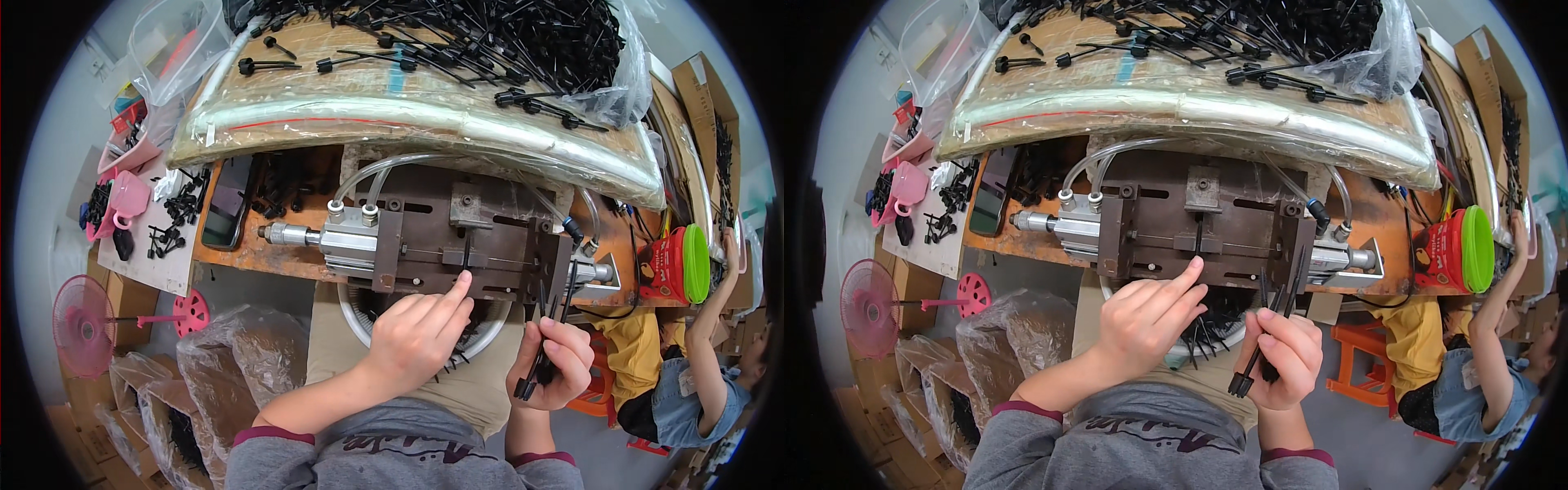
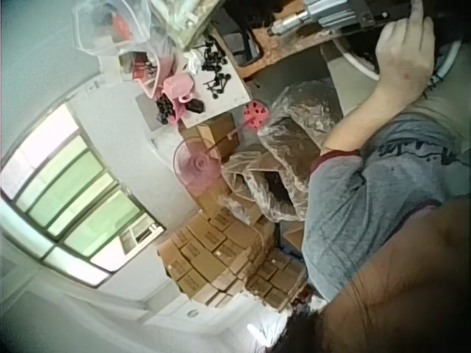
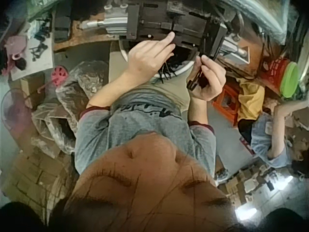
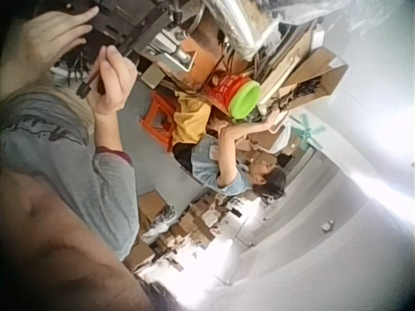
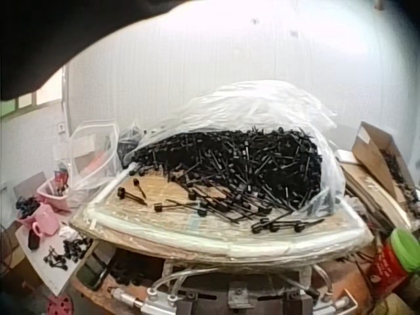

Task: Operating a manual press machine to assemble small black plastic components by placing them into a jig and pressing.

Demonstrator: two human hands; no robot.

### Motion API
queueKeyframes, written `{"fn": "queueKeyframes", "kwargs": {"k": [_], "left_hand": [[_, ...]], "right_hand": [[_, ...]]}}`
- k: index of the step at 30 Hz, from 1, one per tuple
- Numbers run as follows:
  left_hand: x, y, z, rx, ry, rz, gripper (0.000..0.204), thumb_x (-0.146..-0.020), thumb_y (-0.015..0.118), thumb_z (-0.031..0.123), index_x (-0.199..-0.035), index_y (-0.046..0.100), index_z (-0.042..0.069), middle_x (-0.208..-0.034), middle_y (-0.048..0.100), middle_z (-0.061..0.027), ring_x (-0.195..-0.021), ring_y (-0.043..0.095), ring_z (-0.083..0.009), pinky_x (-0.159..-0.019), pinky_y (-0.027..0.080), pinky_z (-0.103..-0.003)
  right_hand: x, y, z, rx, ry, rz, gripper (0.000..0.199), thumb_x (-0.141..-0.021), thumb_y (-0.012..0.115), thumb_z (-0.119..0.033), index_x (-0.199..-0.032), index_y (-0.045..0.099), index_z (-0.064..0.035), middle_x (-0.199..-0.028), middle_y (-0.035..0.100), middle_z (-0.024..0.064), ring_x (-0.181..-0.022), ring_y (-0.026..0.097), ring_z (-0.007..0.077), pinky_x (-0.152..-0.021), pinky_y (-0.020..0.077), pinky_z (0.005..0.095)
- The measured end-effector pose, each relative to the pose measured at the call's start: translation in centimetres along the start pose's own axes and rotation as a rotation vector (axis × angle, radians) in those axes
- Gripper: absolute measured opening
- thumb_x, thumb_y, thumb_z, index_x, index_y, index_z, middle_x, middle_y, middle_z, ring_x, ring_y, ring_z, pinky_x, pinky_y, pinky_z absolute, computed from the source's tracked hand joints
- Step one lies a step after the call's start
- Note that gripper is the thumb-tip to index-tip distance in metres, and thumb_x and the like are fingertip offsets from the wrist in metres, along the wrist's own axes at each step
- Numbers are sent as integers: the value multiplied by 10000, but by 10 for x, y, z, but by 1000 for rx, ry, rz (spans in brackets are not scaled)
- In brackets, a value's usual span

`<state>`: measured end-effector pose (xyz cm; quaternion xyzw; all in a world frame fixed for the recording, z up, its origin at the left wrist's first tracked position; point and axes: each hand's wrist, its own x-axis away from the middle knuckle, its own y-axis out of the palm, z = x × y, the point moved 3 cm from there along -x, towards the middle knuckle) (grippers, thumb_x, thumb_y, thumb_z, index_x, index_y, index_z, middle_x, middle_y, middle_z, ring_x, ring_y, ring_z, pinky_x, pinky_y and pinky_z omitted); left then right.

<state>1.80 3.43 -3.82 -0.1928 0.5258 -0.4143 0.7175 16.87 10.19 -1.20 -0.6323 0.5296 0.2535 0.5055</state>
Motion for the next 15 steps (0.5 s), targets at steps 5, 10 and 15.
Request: {"fn": "queueKeyframes", "kwargs": {"k": [5, 10, 15], "left_hand": [[-8, 1, -5, -28, 6, 6, 258, -715, 793, 132, -935, 703, 32, -1219, 679, -107, -669, 640, -172, -625, 507, -282], [-7, 3, -4, -28, -14, 3, 224, -715, 794, 127, -902, 708, 37, -1205, 688, -94, -606, 612, -156, -579, 487, -263], [-9, 2, -3, -48, -19, -7, 213, -713, 794, 122, -890, 710, 39, -1203, 690, -90, -585, 599, -149, -566, 481, -254]], "right_hand": [[-4, -2, -1, 36, -23, -85, 299, -763, 774, 79, -960, 581, -35, -1007, 647, 142, -793, 634, 239, -671, 516, 317], [-3, -1, 1, 36, -49, -52, 319, -700, 813, 94, -961, 669, -19, -1030, 674, 146, -768, 656, 232, -631, 545, 303], [-4, 0, 3, 63, -90, -70, 300, -683, 809, 99, -950, 706, 8, -1000, 682, 152, -720, 663, 240, -606, 549, 302]]}}
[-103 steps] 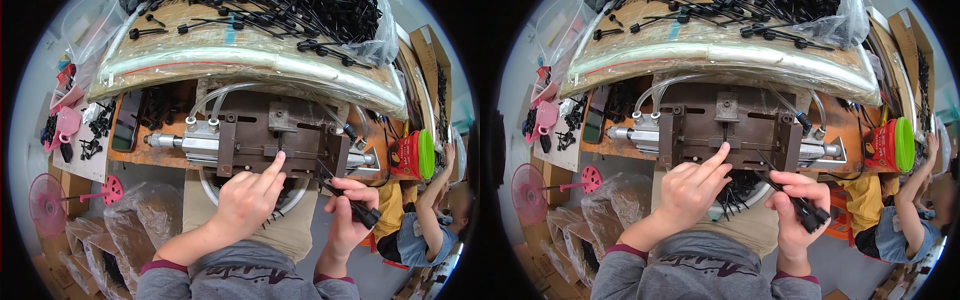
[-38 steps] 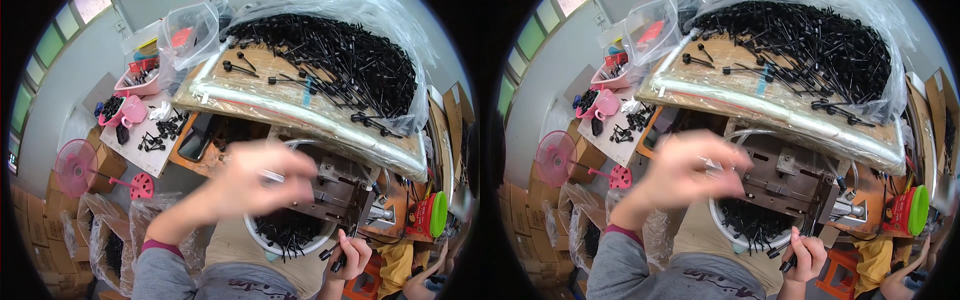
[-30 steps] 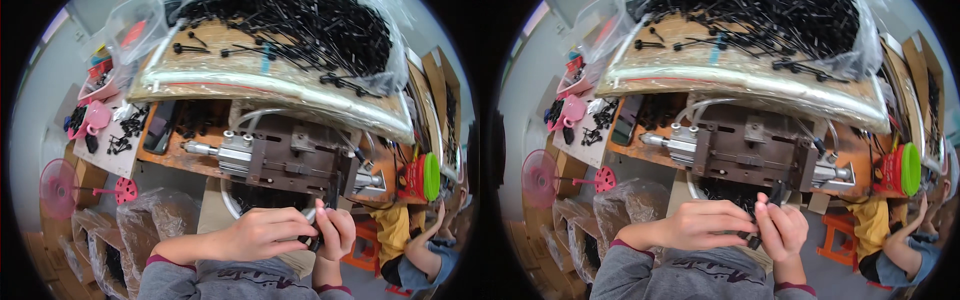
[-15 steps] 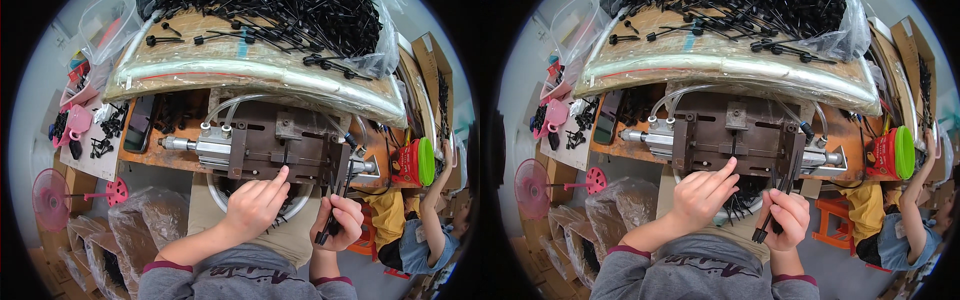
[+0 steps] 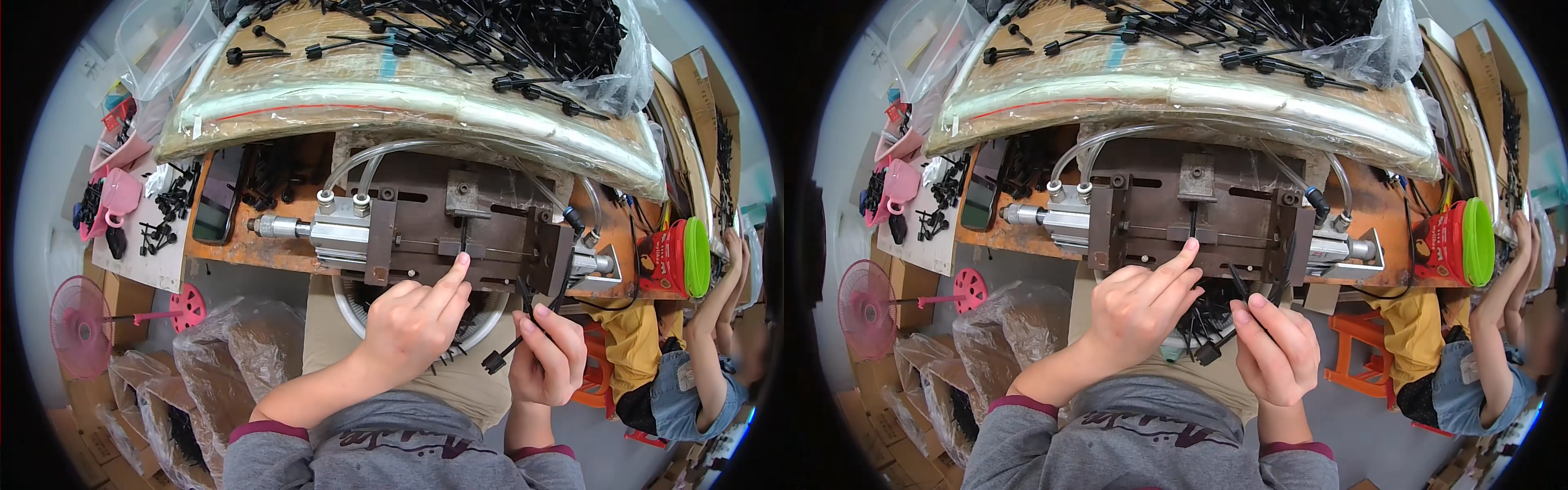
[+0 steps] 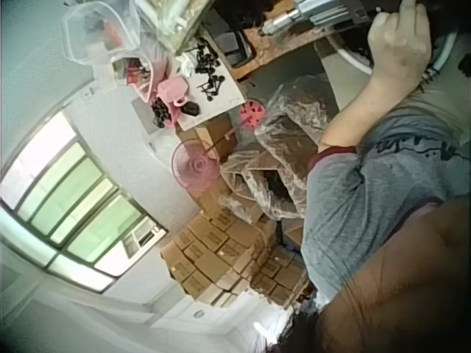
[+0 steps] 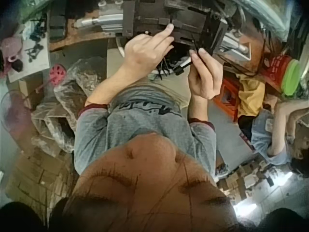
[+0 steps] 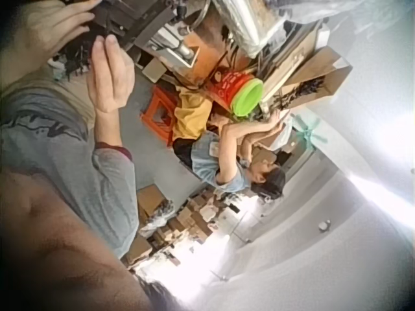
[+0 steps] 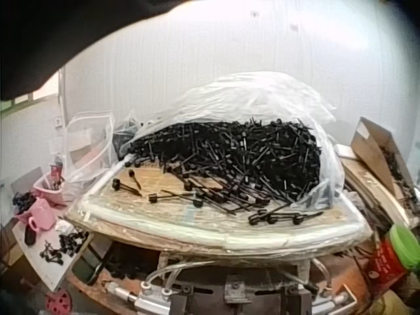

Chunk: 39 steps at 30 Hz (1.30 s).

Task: Operating a manual press machine to assemble small black plastic components by placing them into a jig and pressing.

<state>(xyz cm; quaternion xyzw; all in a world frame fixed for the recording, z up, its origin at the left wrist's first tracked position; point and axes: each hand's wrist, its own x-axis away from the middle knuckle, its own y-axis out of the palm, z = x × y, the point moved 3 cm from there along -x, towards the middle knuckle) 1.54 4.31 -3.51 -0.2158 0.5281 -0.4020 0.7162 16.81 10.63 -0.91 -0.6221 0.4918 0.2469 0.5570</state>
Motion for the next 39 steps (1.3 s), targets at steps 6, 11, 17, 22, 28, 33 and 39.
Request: {"fn": "queueKeyframes", "kwargs": {"k": [6, 11, 17, 22, 28, 33, 39], "left_hand": [[2, 1, -2, 12, 1, 17, 212, -714, 793, 121, -891, 710, 36, -1195, 692, -92, -606, 619, -152, -574, 488, -254], [5, 3, -6, 123, -4, 97, 226, -708, 802, 125, -893, 711, 34, -1160, 703, -94, -694, 672, -171, -603, 506, -263], [9, -26, 1, 293, -39, -75, 352, -658, 850, 139, -968, 722, 30, -1107, 717, -107, -767, 706, -207, -663, 555, -293], [10, -39, 7, 712, -110, -11, 419, -675, 870, 114, -1061, 732, 28, -1047, 724, -137, -814, 719, -203, -694, 588, -266], [12, -36, 11, 611, -106, 5, 310, -677, 865, 72, -955, 741, 15, -969, 682, -101, -796, 684, -188, -632, 579, -276], [15, -30, 12, 608, -143, -16, 319, -667, 870, 83, -950, 742, 14, -1003, 610, -86, -810, 656, -170, -607, 569, -241], [10, -33, 9, 881, -168, -104, 352, -679, 848, 44, -1016, 748, 15, -1095, 651, -132, -853, 677, -177, -660, 586, -268]], "right_hand": [[-1, 1, 1, 48, -18, -1, 277, -680, 793, 107, -935, 718, 29, -963, 694, 159, -708, 668, 247, -593, 551, 299], [-1, 0, -1, 83, -31, 1, 275, -679, 788, 112, -934, 715, 39, -964, 695, 161, -725, 674, 254, -604, 559, 301], [1, 2, 0, 74, -49, -44, 253, -693, 767, 88, -940, 725, 46, -998, 700, 161, -734, 670, 247, -619, 561, 305], [1, 12, -10, 57, -129, -194, 304, -684, 757, 41, -988, 733, 37, -1037, 706, 169, -790, 690, 240, -689, 589, 296], [-1, 20, -1, 52, -46, -164, 291, -726, 697, 85, -1016, 716, 63, -1049, 699, 210, -901, 721, 286, -769, 616, 335], [3, 20, 1, 37, 60, -96, 321, -699, 718, 152, -1006, 717, 59, -1060, 700, 222, -855, 727, 281, -700, 600, 301], [1, 16, 4, -118, 289, -96, 284, -797, 683, 153, -1058, 688, 43, -1117, 675, 235, -865, 718, 257, -752, 624, 325]]}}
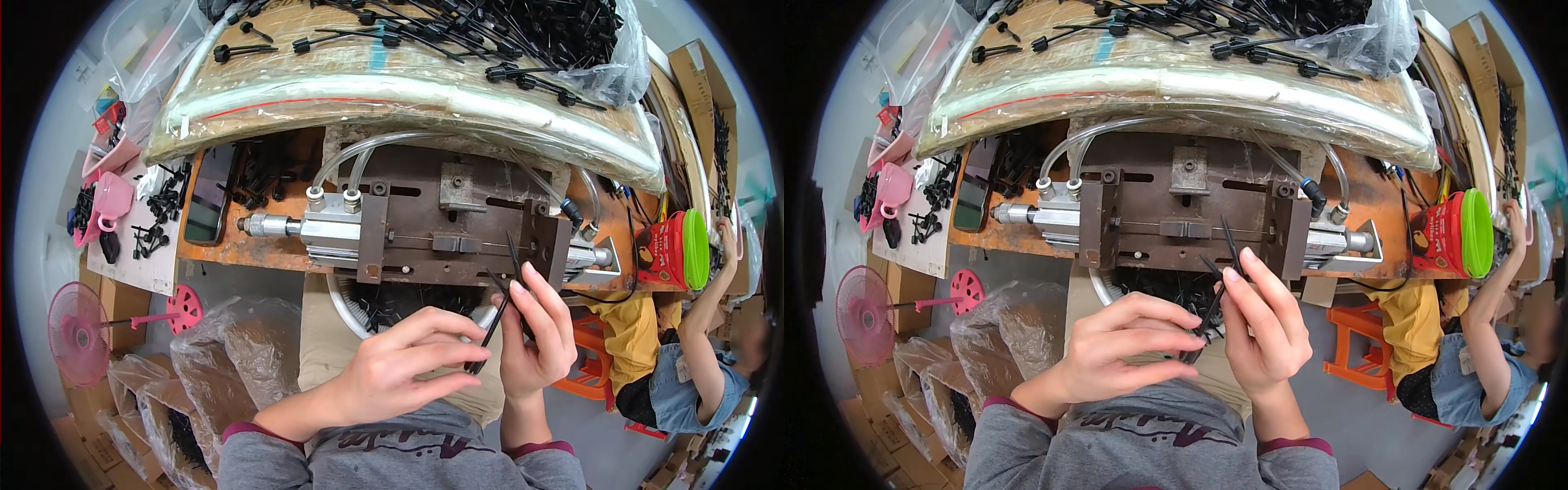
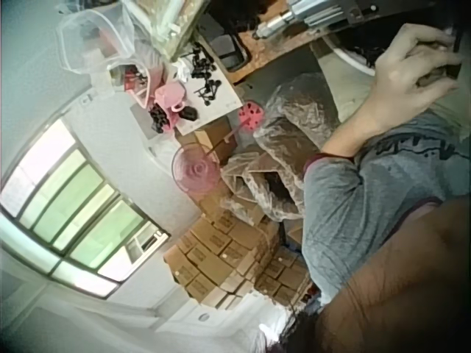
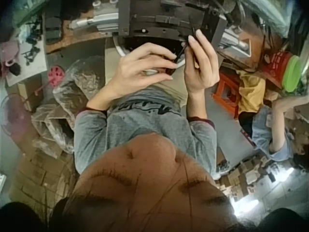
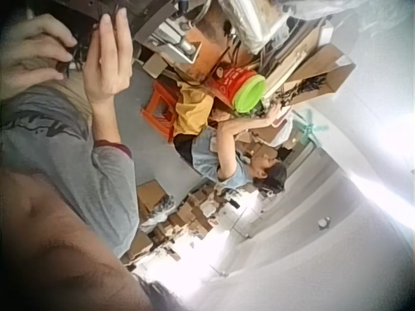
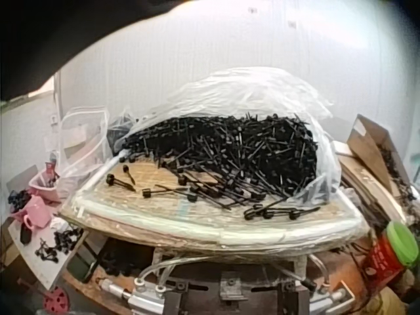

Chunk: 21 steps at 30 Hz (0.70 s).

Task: Operating a manual press machine to assemble small black plastic components by placing them into a jig and pressing.

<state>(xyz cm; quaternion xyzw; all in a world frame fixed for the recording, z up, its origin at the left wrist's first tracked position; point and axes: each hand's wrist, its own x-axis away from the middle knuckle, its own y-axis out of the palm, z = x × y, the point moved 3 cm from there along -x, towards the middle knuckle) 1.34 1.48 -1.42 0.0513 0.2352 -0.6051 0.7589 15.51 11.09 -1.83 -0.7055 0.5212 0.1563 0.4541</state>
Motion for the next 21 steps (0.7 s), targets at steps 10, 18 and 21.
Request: {"fn": "queueKeyframes", "kwargs": {"k": [10, 18, 21], "left_hand": [[1, 1, -2, -524, 110, 66, 280, -675, 809, 30, -944, 733, -1, -1209, 662, -160, -854, 698, -209, -715, 577, -296], [-5, 19, -22, -866, 139, 56, 281, -720, 757, 93, -984, 707, 11, -1252, 659, -120, -712, 652, -171, -645, 509, -276], [-9, 15, -21, -922, 145, 51, 252, -739, 746, 101, -970, 710, 8, -1244, 665, -120, -677, 636, -159, -625, 498, -269]], "right_hand": [[3, -5, 11, -121, 236, 80, 281, -829, 680, 128, -1097, 661, 45, -1005, 689, 165, -756, 707, 171, -609, 577, 244], [10, -13, 9, -289, 403, 101, 234, -876, 638, 99, -1107, 645, 62, -929, 707, 175, -715, 707, 183, -626, 569, 245], [11, -13, 11, -379, 428, 120, 234, -904, 603, 91, -1137, 621, 81, -970, 707, 205, -750, 716, 197, -653, 578, 258]]}}
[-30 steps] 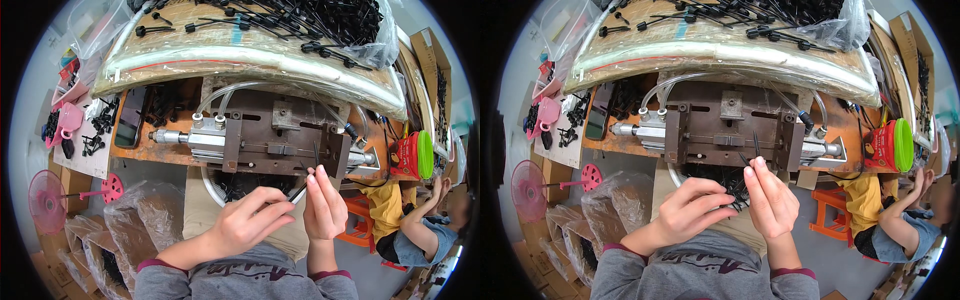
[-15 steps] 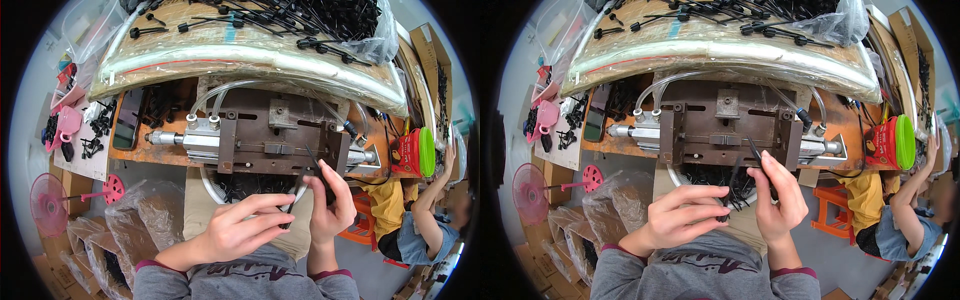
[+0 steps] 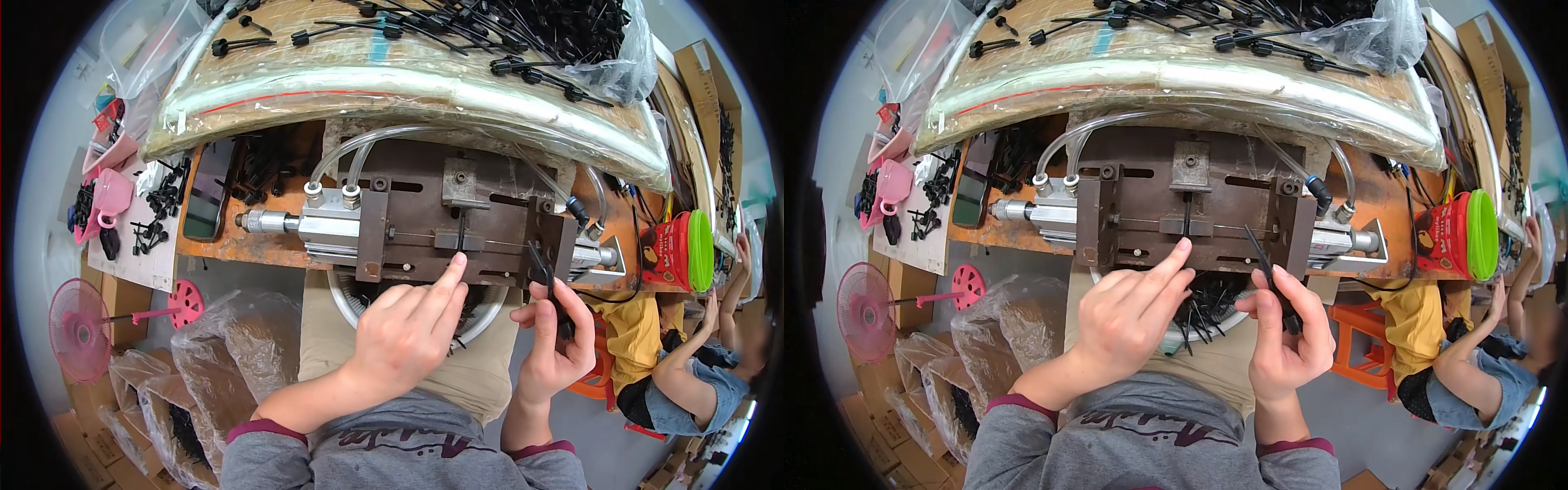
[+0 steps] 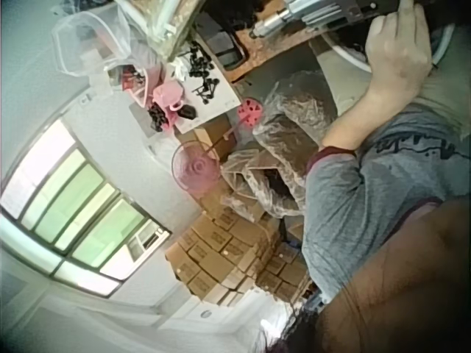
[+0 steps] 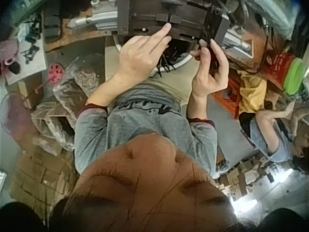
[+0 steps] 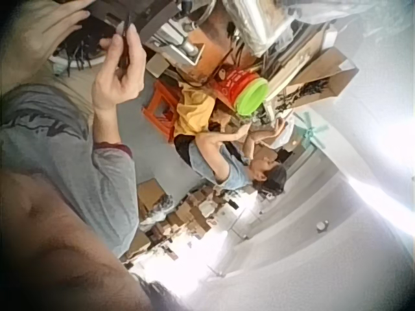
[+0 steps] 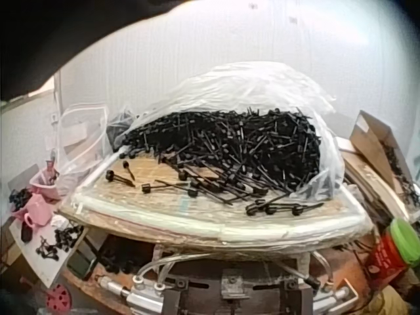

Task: Operating a manual press machine to assemble small black plastic components by placing them into a jig and pressing.

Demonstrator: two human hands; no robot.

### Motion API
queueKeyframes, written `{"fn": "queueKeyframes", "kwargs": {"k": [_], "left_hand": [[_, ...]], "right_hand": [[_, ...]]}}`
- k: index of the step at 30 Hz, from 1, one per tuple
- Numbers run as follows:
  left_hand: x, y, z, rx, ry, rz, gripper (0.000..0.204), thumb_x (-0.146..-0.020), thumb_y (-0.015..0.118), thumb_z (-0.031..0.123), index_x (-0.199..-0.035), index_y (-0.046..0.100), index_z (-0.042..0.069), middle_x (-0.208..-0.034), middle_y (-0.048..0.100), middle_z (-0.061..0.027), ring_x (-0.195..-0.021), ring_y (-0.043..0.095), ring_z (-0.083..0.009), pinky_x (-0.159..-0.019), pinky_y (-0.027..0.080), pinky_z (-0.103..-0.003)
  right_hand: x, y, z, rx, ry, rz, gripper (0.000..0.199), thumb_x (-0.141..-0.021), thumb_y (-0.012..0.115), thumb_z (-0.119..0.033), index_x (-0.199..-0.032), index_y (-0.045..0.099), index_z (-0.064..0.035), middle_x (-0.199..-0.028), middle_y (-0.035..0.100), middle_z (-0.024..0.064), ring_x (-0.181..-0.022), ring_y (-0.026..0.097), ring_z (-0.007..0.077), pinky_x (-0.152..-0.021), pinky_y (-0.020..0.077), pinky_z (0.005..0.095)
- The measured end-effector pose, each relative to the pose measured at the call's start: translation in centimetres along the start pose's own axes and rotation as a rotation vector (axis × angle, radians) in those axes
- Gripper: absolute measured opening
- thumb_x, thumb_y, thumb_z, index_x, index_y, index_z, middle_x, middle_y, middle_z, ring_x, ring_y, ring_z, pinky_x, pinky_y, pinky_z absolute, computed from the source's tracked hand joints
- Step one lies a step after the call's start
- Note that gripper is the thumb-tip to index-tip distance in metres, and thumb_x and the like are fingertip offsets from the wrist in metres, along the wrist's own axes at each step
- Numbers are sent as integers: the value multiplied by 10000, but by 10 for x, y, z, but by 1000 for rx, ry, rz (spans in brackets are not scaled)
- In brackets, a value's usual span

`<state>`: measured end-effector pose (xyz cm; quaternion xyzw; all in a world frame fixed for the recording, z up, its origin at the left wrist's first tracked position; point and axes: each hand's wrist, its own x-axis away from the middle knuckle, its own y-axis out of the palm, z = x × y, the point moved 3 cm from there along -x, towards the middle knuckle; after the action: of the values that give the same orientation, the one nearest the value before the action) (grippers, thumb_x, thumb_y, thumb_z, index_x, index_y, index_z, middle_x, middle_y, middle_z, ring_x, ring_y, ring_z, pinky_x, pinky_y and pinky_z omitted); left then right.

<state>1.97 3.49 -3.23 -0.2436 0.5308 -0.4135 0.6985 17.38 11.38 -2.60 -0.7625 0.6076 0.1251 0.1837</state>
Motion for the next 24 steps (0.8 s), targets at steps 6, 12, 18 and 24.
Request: {"fn": "queueKeyframes", "kwargs": {"k": [6, 12, 18, 24], "left_hand": [[-7, -1, -2, -31, 19, -2, 216, -760, 733, 96, -954, 712, 3, -1236, 669, -121, -630, 617, -153, -597, 483, -260], [-8, 1, -3, -5, -4, -20, 217, -745, 743, 85, -946, 712, 11, -1242, 667, -122, -593, 600, -149, -583, 482, -260], [-7, 0, -4, -8, -21, -48, 244, -722, 762, 87, -955, 716, 27, -1249, 667, -106, -576, 588, -146, -565, 477, -259], [-9, -3, -4, 21, -14, -43, 238, -731, 779, 118, -947, 717, 40, -1206, 685, -88, -587, 603, -147, -554, 473, -262]], "right_hand": [[1, 4, 2, -137, 53, -7, 268, -924, 575, 85, -1192, 585, 99, -1005, 700, 232, -829, 726, 258, -757, 591, 314], [3, 3, 3, -273, 128, -1, 284, -933, 577, 63, -1215, 575, 96, -1011, 698, 230, -866, 721, 291, -823, 586, 354], [4, 6, 5, -383, 236, -22, 284, -938, 578, 46, -1218, 575, 91, -1006, 701, 223, -875, 718, 304, -832, 587, 380], [5, 11, 7, -508, 389, -27, 282, -935, 604, 12, -1213, 596, 65, -995, 710, 223, -904, 712, 312, -857, 574, 402]]}}
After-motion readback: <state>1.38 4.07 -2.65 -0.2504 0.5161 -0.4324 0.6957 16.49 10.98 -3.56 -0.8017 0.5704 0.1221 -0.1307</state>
